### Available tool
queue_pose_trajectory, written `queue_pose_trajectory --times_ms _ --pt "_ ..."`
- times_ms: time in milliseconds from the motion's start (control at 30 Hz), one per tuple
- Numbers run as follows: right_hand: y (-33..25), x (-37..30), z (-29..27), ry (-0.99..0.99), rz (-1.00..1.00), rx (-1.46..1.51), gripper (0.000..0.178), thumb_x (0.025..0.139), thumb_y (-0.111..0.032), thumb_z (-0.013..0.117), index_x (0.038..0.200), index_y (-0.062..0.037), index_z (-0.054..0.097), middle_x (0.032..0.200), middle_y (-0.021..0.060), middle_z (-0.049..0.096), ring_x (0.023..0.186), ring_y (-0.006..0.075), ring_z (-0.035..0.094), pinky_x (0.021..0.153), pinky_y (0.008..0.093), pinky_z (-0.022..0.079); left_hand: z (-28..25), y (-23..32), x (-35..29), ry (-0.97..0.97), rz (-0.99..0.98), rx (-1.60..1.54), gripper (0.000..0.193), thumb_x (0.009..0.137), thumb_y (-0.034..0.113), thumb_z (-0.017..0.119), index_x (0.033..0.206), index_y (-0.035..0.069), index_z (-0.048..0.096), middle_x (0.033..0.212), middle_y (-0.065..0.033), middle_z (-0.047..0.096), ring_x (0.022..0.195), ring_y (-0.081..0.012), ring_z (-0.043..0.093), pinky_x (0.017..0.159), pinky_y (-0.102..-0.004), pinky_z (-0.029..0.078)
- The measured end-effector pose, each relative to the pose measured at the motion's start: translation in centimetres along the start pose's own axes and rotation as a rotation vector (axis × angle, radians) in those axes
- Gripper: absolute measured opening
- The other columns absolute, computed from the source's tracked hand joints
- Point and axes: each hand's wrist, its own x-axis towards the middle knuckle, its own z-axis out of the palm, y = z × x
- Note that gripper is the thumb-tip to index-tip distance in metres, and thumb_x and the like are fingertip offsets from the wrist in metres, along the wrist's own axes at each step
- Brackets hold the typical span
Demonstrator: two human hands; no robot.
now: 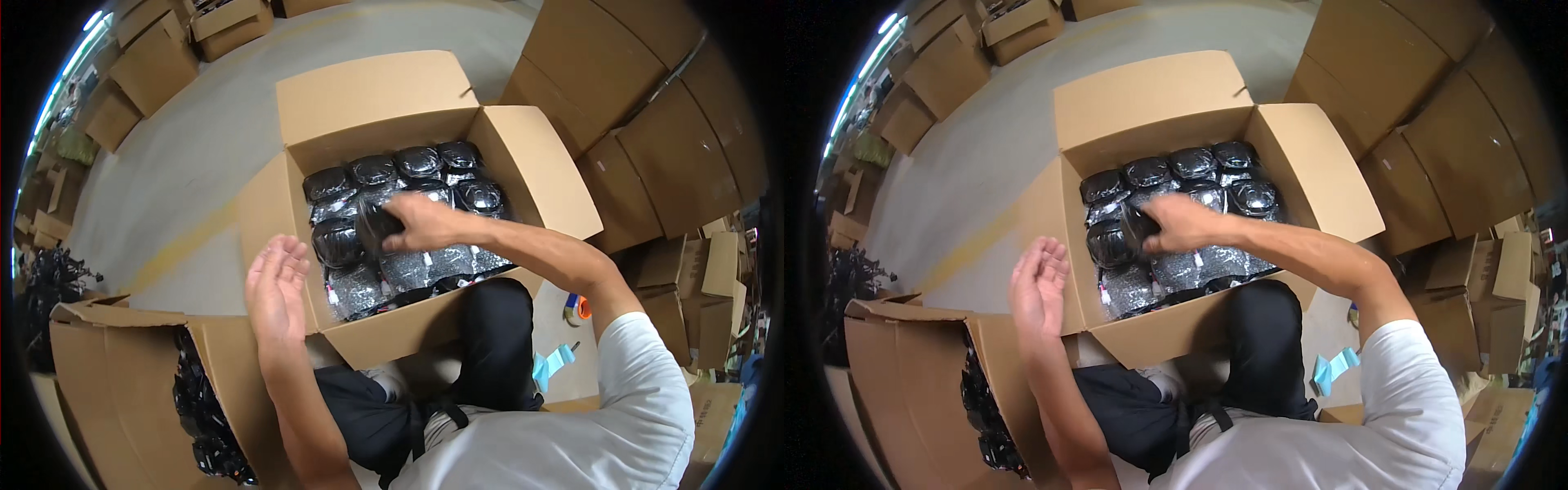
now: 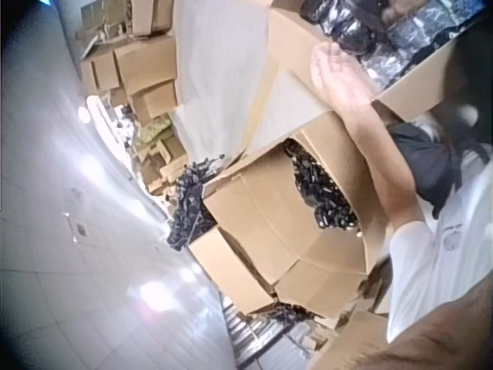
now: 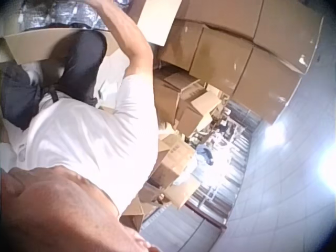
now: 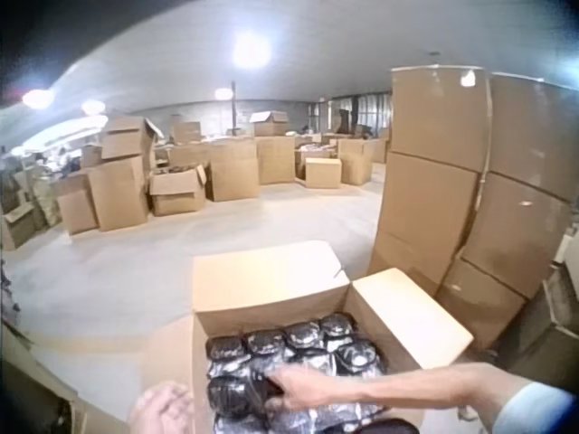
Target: The person sits on the floor and packs small black electronic devices into a cardboard box. They place bubble wrap inside the box and transfer the items one by one from a larger container to the smaller box.
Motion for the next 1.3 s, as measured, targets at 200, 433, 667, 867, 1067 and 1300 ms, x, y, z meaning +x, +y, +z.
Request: queue_pose_trajectory --times_ms 200,433,667,867,1067,1300 --pt "4.1 3.2 15.1 -0.368 0.458 1.45 0.064 0.089 -0.03 0.081 0.137 0.0022 0.053 0.131 0.0128 0.065 0.114 0.0255 0.065 0.1 0.0452 0.05 0.3 0.1 -0.6 -0.099 0.035 -0.06 0.026 0.098 0.016 0.066 0.118 0.0 0.063 0.106 -0.0129 0.07 0.099 -0.0223 0.068 0.086 -0.0342 0.056" --pt "2.5 2.3 15.3 -0.309 0.445 0.229 0.062 0.087 -0.053 0.077 0.084 0.0082 0.072 0.079 0.018 0.073 0.071 0.0258 0.069 0.066 0.0439 0.055 -0.6 -0.1 -2.4 -0.099 0.197 0.115 0.017 0.098 0.017 0.065 0.105 0.001 0.069 0.092 -0.0042 0.07 0.08 -0.0108 0.066 0.069 -0.0244 0.053" --pt "-2.3 2.4 11.6 -0.511 0.205 -0.068 0.044 0.093 -0.038 0.069 0.082 0.0036 0.074 0.076 0.0186 0.073 0.076 0.0277 0.073 0.071 0.0403 0.057 -9.8 14.2 -7.4 -0.065 0.326 0.537 0.023 0.098 0.021 0.068 0.107 -0.001 0.07 0.097 -0.0087 0.073 0.086 -0.0143 0.071 0.076 -0.0273 0.056" --pt "-9.1 -1.8 8.7 -0.375 -0.044 -0.026 0.03 0.094 -0.028 0.067 0.104 0.0001 0.07 0.095 0.022 0.073 0.089 0.036 0.071 0.079 0.0436 0.055 -42.1 9.7 -7.3 0.642 0.19 0.838 0.026 0.094 0.027 0.073 0.081 0.004 0.071 0.076 -0.005 0.07 0.063 -0.0141 0.056 0.058 -0.0335 0.047" --pt "-6.1 -3.6 10.2 -0.441 -0.067 -0.243 0.041 0.092 -0.033 0.07 0.117 -0.0015 0.062 0.1 0.0237 0.07 0.095 0.043 0.068 0.084 0.0487 0.054 -48.3 -2.4 -5.7 0.904 -0.523 1.346 0.112 0.071 0.063 0.081 0.152 0.003 0.032 0.152 -0.0281 0.035 0.133 -0.0478 0.048 0.111 -0.0579 0.039" --pt "-5.5 -1.8 11.4 -0.502 -0.064 -0.236 0.043 0.09 -0.027 0.069 0.124 -0.0028 0.058 0.102 0.0223 0.07 0.096 0.0425 0.068 0.084 0.0506 0.054 -51.8 -5.6 -4.6 0.997 -0.546 1.595 0.067 0.08 0.038 0.081 0.128 0.004 0.05 0.133 -0.0229 0.049 0.122 -0.0456 0.056 0.099 -0.0556 0.049"
